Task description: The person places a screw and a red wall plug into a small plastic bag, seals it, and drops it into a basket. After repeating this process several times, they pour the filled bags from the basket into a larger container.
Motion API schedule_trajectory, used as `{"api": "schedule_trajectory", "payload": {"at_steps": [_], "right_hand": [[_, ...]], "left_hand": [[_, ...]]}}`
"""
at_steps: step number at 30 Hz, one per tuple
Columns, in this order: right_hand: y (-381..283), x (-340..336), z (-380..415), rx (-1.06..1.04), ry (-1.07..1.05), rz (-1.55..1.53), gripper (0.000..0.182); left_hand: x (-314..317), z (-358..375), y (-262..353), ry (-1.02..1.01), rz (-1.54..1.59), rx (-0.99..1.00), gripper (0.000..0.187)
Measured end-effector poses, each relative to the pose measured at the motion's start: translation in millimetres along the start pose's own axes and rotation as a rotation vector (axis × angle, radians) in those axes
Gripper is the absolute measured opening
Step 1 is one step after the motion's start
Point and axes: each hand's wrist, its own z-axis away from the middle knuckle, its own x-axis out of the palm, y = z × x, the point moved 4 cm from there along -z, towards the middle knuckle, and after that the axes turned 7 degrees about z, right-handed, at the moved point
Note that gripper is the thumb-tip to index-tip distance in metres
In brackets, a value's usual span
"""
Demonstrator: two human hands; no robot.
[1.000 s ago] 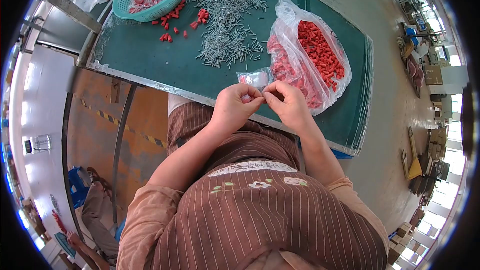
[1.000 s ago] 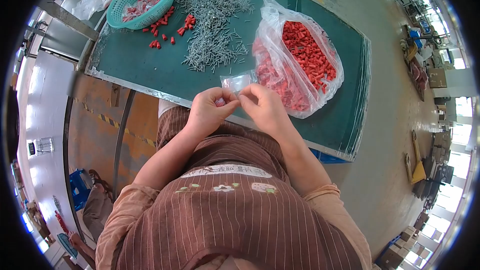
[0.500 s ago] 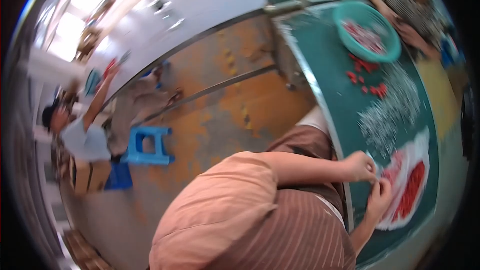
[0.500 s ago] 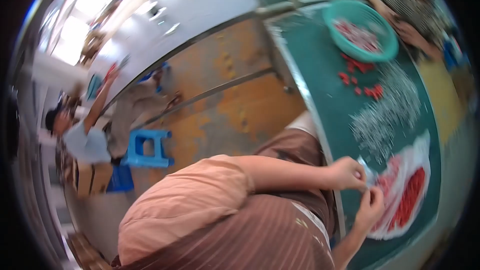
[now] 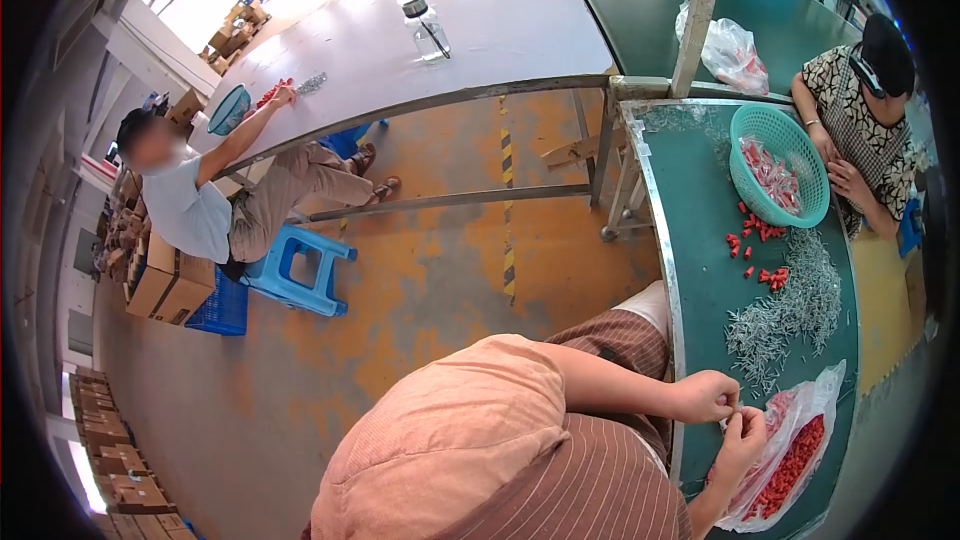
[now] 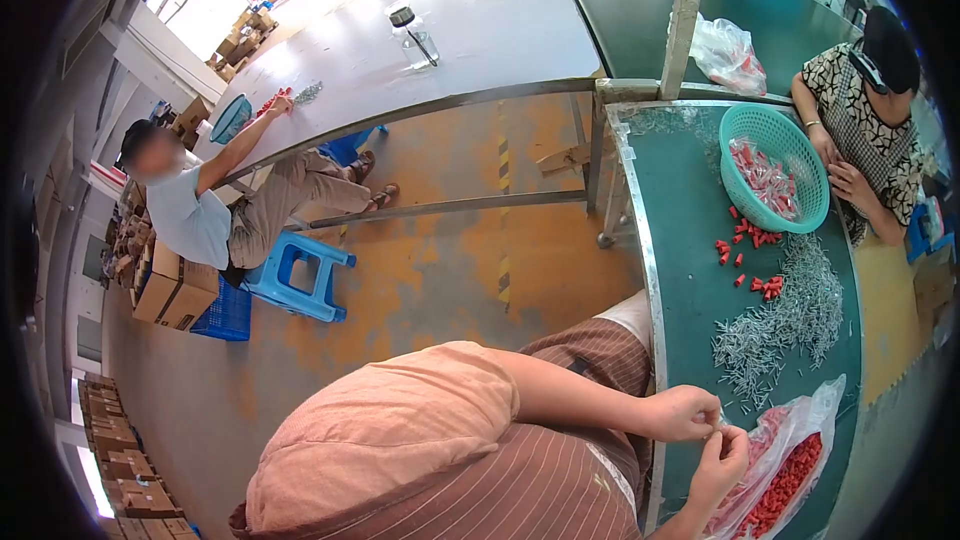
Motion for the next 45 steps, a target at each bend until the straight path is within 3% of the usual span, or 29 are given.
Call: {"api": "schedule_trajectory", "payload": {"at_steps": [6, 9, 10, 11, 12, 13, 14, 16, 17, 19, 22, 25, 30, 33, 38, 41, 45], "right_hand": [[-19.9, 6.6, 9.0, -0.171, 0.072, 0.250, 0.006], [-35.1, 10.5, 16.6, -0.086, 0.073, 0.337, 0.010], [-40.0, 11.9, 18.3, -0.147, 0.111, 0.332, 0.010], [-35.0, 10.9, 16.5, -0.053, 0.038, 0.280, 0.010], [-32.9, 7.2, 15.6, -0.114, 0.049, 0.228, 0.015], [-31.8, 1.3, 13.5, -0.303, 0.152, 0.296, 0.030], [-38.3, -5.0, 12.2, -0.360, 0.211, 0.436, 0.050], [-56.0, -13.7, 7.1, -0.328, 0.082, 0.431, 0.065], [-56.4, -12.8, 3.7, -0.393, 0.039, 0.370, 0.058], [-24.4, -4.9, -0.5, -0.182, -0.162, 0.201, 0.045], [1.7, -5.0, -9.7, 0.006, -0.224, 0.022, 0.032], [15.3, -7.2, -50.1, 0.054, -0.200, 0.205, 0.029], [47.9, 7.0, -107.9, -0.212, 0.173, 0.692, 0.028], [57.6, 15.4, -130.9, -0.188, 0.083, 0.702, 0.028], [59.4, 8.2, -151.7, -0.154, 0.117, 0.559, 0.011], [73.7, -2.6, -158.2, 0.214, 0.028, 0.107, 0.008], [81.4, -9.6, -148.6, 0.354, -0.018, -0.522, 0.010]], "left_hand": [[0.9, -2.5, 3.6, 0.128, -0.105, -0.001, 0.017], [-0.8, 1.9, 10.9, 0.036, -0.078, -0.201, 0.027], [0.3, 0.8, 2.9, 0.064, -0.147, -0.220, 0.027], [-3.2, 0.6, 2.8, 0.052, -0.135, -0.295, 0.029], [-6.1, 0.5, 2.9, 0.057, -0.161, -0.260, 0.028], [-9.1, 4.1, 0.4, 0.092, -0.129, -0.157, 0.025], [-13.3, 4.2, 2.0, 0.072, -0.136, -0.128, 0.022], [-16.8, 2.0, 14.1, 0.012, -0.130, -0.075, 0.017], [-16.4, 1.2, 16.8, 0.000, -0.107, -0.063, 0.013], [-18.3, 0.1, 16.5, -0.019, -0.098, -0.073, 0.010], [-28.6, -3.4, 10.1, 0.011, -0.074, -0.213, 0.009], [-39.6, -7.7, -3.1, 0.055, 0.022, -0.252, 0.010], [-55.1, -12.7, -7.6, 0.049, -0.118, -0.284, 0.010], [-59.7, -14.8, -8.2, 0.057, -0.169, -0.300, 0.011], [-61.9, -15.7, -11.4, 0.037, -0.182, -0.319, 0.012], [-62.8, -20.0, -10.7, 0.027, -0.199, -0.311, 0.013], [-62.5, -28.2, -17.4, 0.045, -0.146, -0.340, 0.013]]}}
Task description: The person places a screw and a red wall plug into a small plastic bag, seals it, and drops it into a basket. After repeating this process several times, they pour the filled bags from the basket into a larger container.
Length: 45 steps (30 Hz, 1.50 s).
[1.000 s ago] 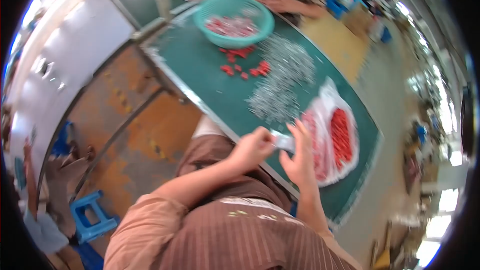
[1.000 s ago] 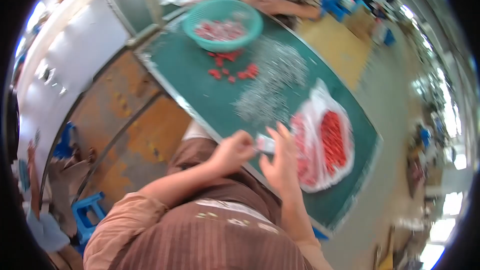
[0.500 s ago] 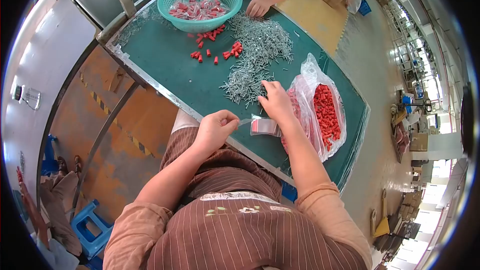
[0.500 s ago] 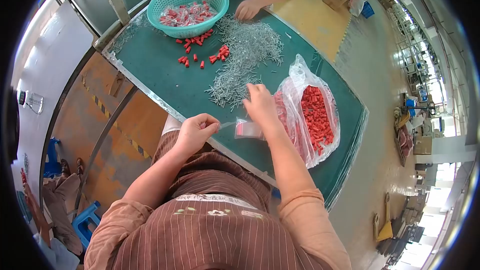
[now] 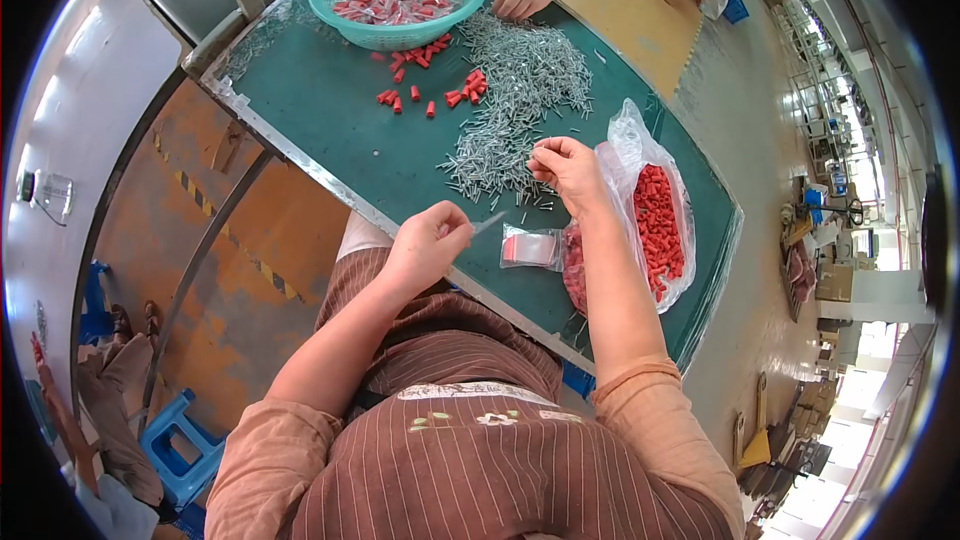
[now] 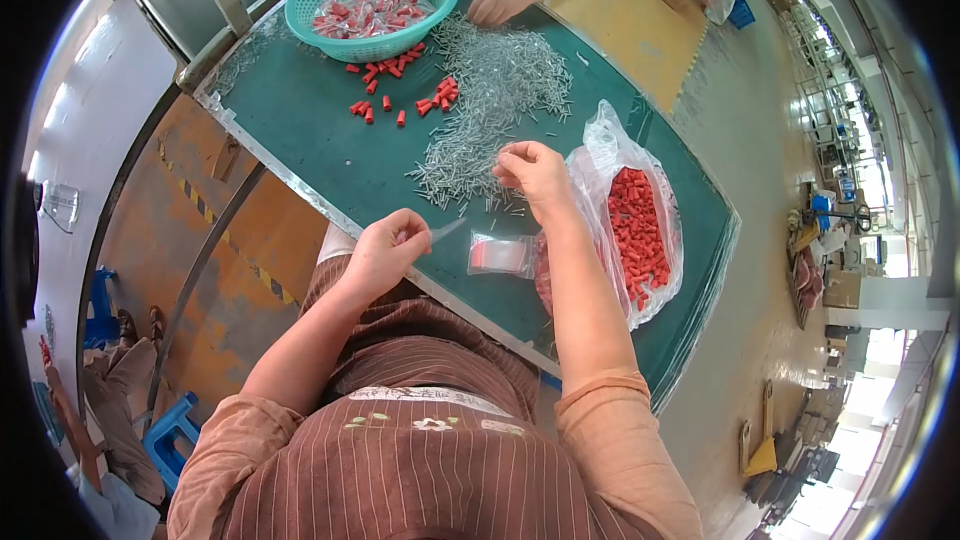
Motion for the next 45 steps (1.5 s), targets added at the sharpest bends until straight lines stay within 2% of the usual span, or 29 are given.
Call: {"api": "schedule_trajectory", "payload": {"at_steps": [5, 10, 13, 16, 22, 26, 27, 33, 36, 42, 45], "right_hand": [[-8.4, 2.2, 16.6, 0.037, -0.047, -0.138, 0.010], [-2.4, -9.0, 13.2, -0.072, -0.036, -0.032, 0.009], [-5.0, -9.4, 20.1, -0.075, -0.002, -0.107, 0.011], [-18.6, 0.6, 38.3, -0.055, -0.057, -0.171, 0.012], [-53.3, 43.3, 89.4, -0.152, -0.276, 0.125, 0.016], [-54.3, 50.1, 97.5, -0.204, -0.210, 0.457, 0.016], [-54.2, 50.1, 97.8, -0.248, -0.190, 0.496, 0.010], [-62.4, 45.6, 104.9, -0.309, -0.119, 0.824, 0.013], [-66.4, 44.3, 108.8, -0.409, -0.055, 0.968, 0.012], [-75.9, 40.9, 117.9, -0.456, -0.031, 0.944, 0.014], [-79.9, 41.3, 120.9, -0.355, -0.089, 0.880, 0.013]], "left_hand": [[4.0, -5.8, 10.7, -0.051, 0.008, -0.032, 0.012], [4.5, -13.2, 5.3, 0.062, -0.038, -0.003, 0.016], [2.6, -15.5, 5.4, 0.101, -0.056, -0.002, 0.018], [1.9, -20.4, 11.5, 0.098, -0.117, -0.019, 0.019], [13.1, -32.6, 33.6, 0.079, -0.177, 0.032, 0.019], [18.9, -34.4, 39.1, 0.024, -0.211, 0.053, 0.018], [19.9, -34.7, 37.2, 0.015, -0.206, 0.078, 0.018], [25.5, -33.0, 34.2, -0.007, -0.211, 0.118, 0.017], [28.2, -32.4, 37.0, -0.030, -0.171, 0.117, 0.017], [32.8, -34.1, 39.0, -0.041, -0.174, 0.095, 0.019], [35.2, -33.1, 43.8, -0.053, -0.200, 0.068, 0.020]]}}
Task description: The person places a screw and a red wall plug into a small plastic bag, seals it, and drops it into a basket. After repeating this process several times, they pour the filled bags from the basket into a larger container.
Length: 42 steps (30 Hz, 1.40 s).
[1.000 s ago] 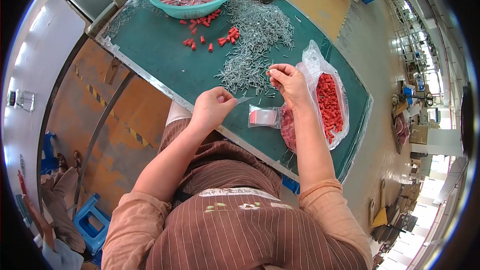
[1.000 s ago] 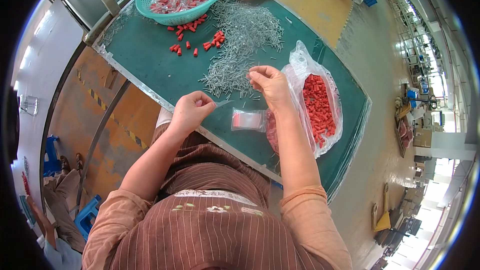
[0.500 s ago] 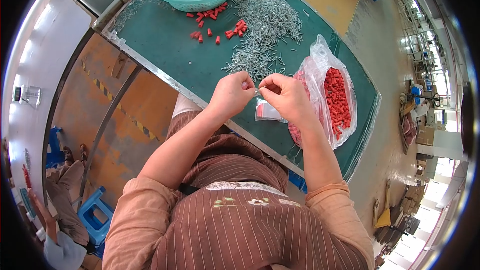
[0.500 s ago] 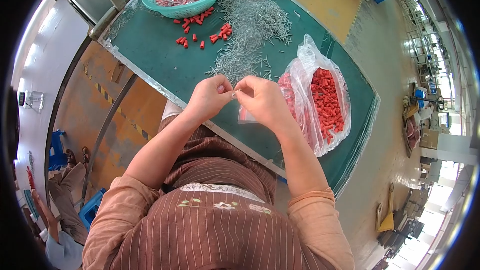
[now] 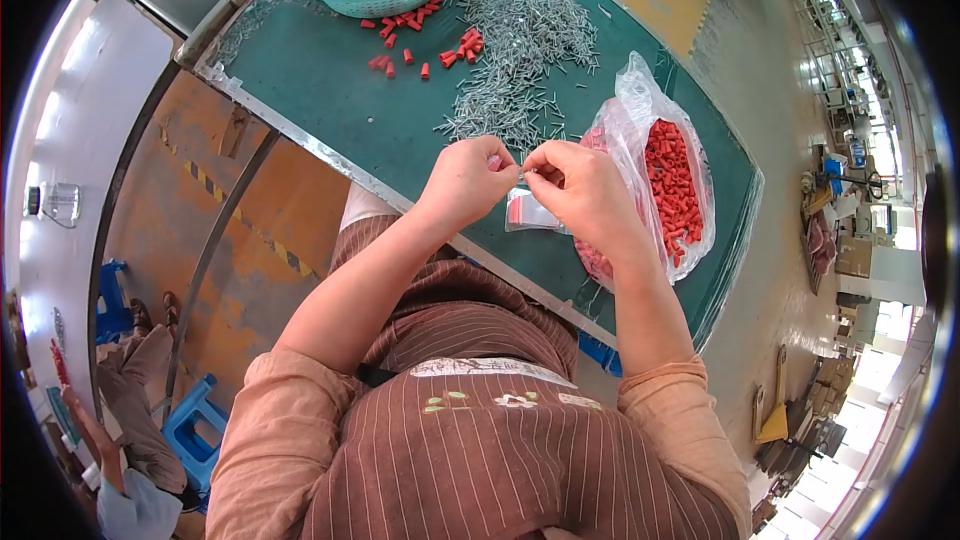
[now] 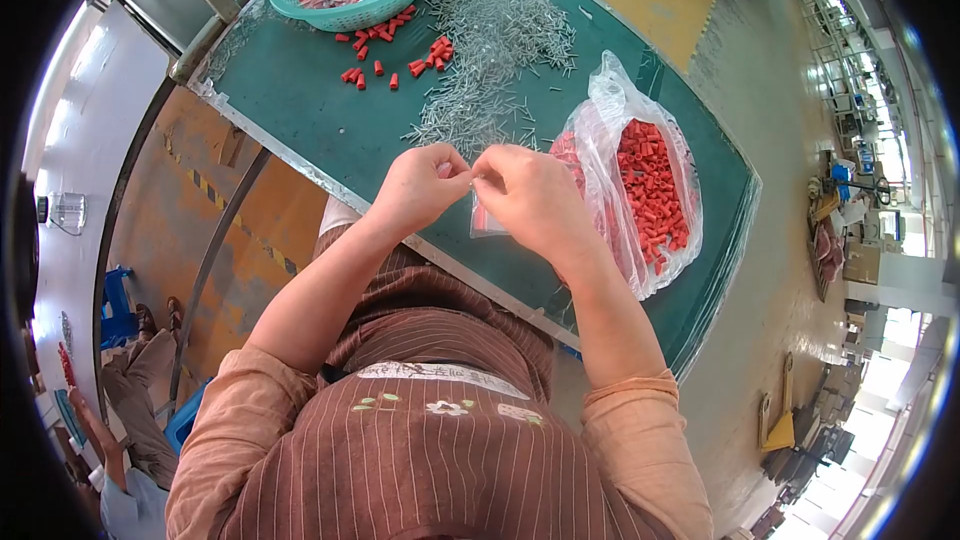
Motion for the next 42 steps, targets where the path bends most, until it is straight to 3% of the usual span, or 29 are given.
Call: {"api": "schedule_trajectory", "payload": {"at_steps": [9, 14, 18, 22, 25, 28, 31, 35, 37, 39, 40, 42], "right_hand": [[10.8, 4.6, -2.0, -0.099, -0.009, 0.298, 0.014], [17.0, -15.0, 3.6, 0.049, 0.037, 0.080, 0.020], [44.2, 8.0, -1.5, 0.012, 0.049, -0.122, 0.028], [68.9, 51.4, -7.3, 0.117, -0.120, -0.747, 0.024], [75.1, 57.1, -5.9, 0.216, -0.225, -0.806, 0.021], [69.8, 52.0, -1.2, 0.232, -0.144, -0.812, 0.019], [71.5, 36.7, 6.5, 0.228, -0.069, -0.695, 0.017], [110.0, -49.1, 29.8, 0.282, 0.468, -0.304, 0.014], [153.9, -77.3, 39.1, 0.454, 0.478, -0.024, 0.024], [179.2, -76.5, 39.4, 0.503, 0.254, 0.456, 0.043], [183.3, -65.8, 37.7, 0.585, 0.123, 0.454, 0.056], [206.1, -44.3, 41.1, 0.383, 0.184, 0.540, 0.051]], "left_hand": [[8.1, -4.8, -1.2, -0.026, -0.003, 0.013, 0.021], [6.4, -8.6, -14.0, -0.029, 0.061, -0.028, 0.019], [2.8, -7.5, -27.5, -0.142, 0.592, -0.362, 0.014], [-1.5, -4.8, -37.3, -0.222, 0.870, -0.481, 0.012], [-4.9, -2.2, -42.2, -0.228, 0.936, -0.534, 0.011], [-4.4, -1.8, -54.8, -0.242, 0.975, -0.587, 0.010], [-6.6, -1.9, -62.7, -0.253, 1.004, -0.562, 0.011], [-15.8, 10.1, -44.9, -0.138, 0.640, -0.403, 0.012], [-20.5, 18.8, -27.7, -0.011, 0.364, -0.285, 0.013], [-12.0, 20.7, -23.5, 0.002, 0.196, -0.092, 0.015], [-6.9, 23.3, -17.4, -0.012, 0.182, -0.074, 0.016], [4.9, 22.0, -19.8, -0.013, 0.122, 0.023, 0.010]]}}
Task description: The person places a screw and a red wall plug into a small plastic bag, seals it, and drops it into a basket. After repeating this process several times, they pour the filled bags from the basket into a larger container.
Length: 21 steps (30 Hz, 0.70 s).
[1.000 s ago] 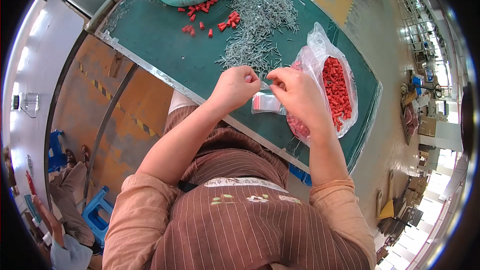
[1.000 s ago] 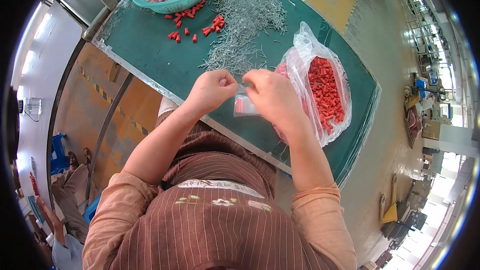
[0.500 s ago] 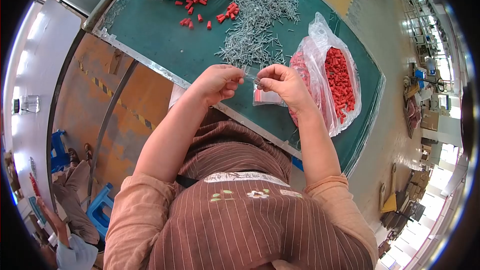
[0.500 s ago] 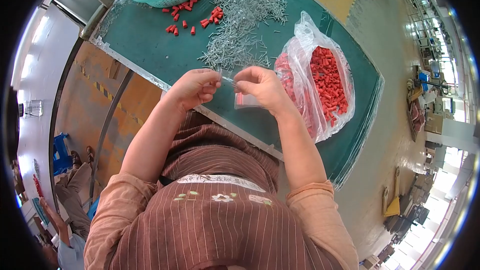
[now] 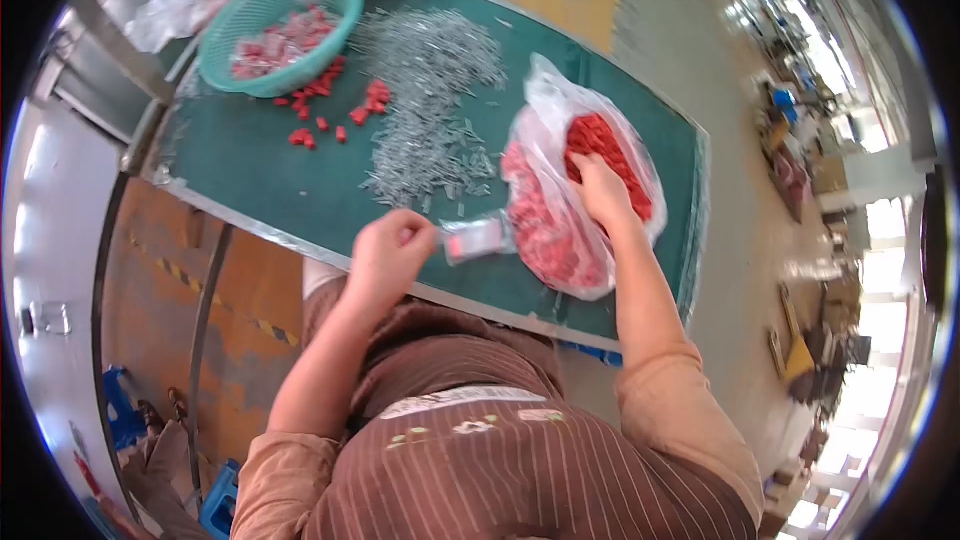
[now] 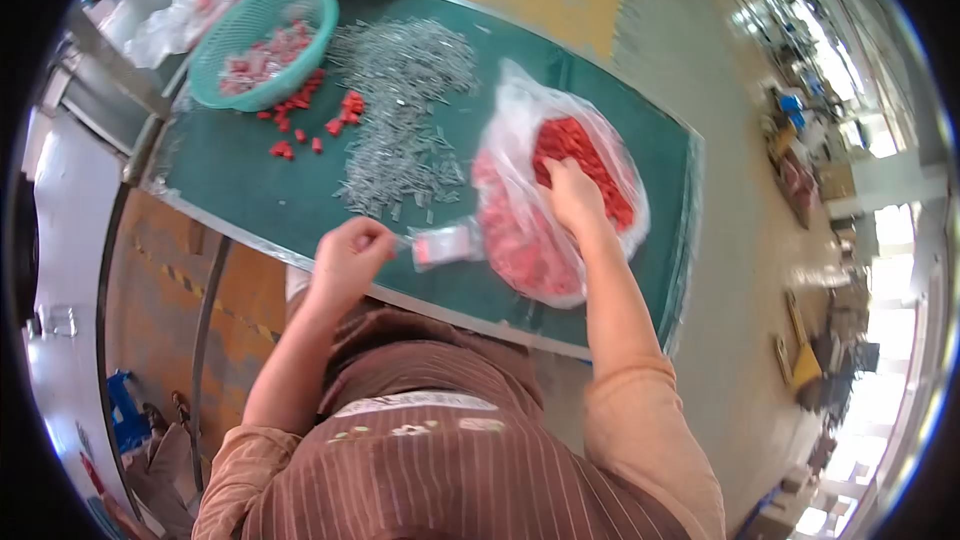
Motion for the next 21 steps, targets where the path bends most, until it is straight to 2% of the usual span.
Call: {"api": "schedule_trajectory", "payload": {"at_steps": [1, 2, 3, 4, 6, 11, 15, 16, 19, 21], "right_hand": [[-2.5, 4.0, 0.3, -0.069, 0.074, 0.011, 0.048], [-5.8, -1.3, -1.0, -0.074, 0.131, -0.115, 0.041], [-21.3, -14.5, 4.2, -0.010, 0.089, -0.293, 0.035], [-1.0, 10.0, -4.5, -0.037, 0.187, -0.256, 0.032], [15.4, 17.6, -3.8, -0.003, 0.160, -0.267, 0.027], [0.5, -16.5, 6.1, 0.259, 0.031, -0.527, 0.021], [17.5, -20.7, 4.2, -0.036, 0.310, -0.256, 0.015], [2.2, -38.0, 9.8, 0.144, 0.092, -0.354, 0.016], [-1.9, -46.5, 18.1, 0.284, -0.002, -0.460, 0.019], [7.9, -40.0, 13.6, 0.150, 0.135, -0.278, 0.021]], "left_hand": [[4.4, 2.4, 7.2, 0.007, -0.023, -0.001, 0.013], [4.6, 3.5, 8.2, 0.024, -0.103, -0.005, 0.017], [4.4, 5.2, 0.2, 0.041, -0.087, 0.051, 0.020], [2.3, 7.5, -3.1, 0.054, -0.081, 0.046, 0.020], [-1.9, 9.4, 2.1, 0.018, -0.064, 0.048, 0.020], [-8.0, 14.7, 22.4, 0.016, -0.056, 0.041, 0.017], [-5.2, 12.5, 28.4, 0.016, -0.092, 0.065, 0.017], [-4.4, 12.0, 29.7, 0.005, -0.097, 0.052, 0.017], [-0.3, 11.5, 25.6, 0.004, -0.074, 0.060, 0.019], [-0.5, 10.1, 25.9, 0.039, -0.089, 0.105, 0.018]]}}
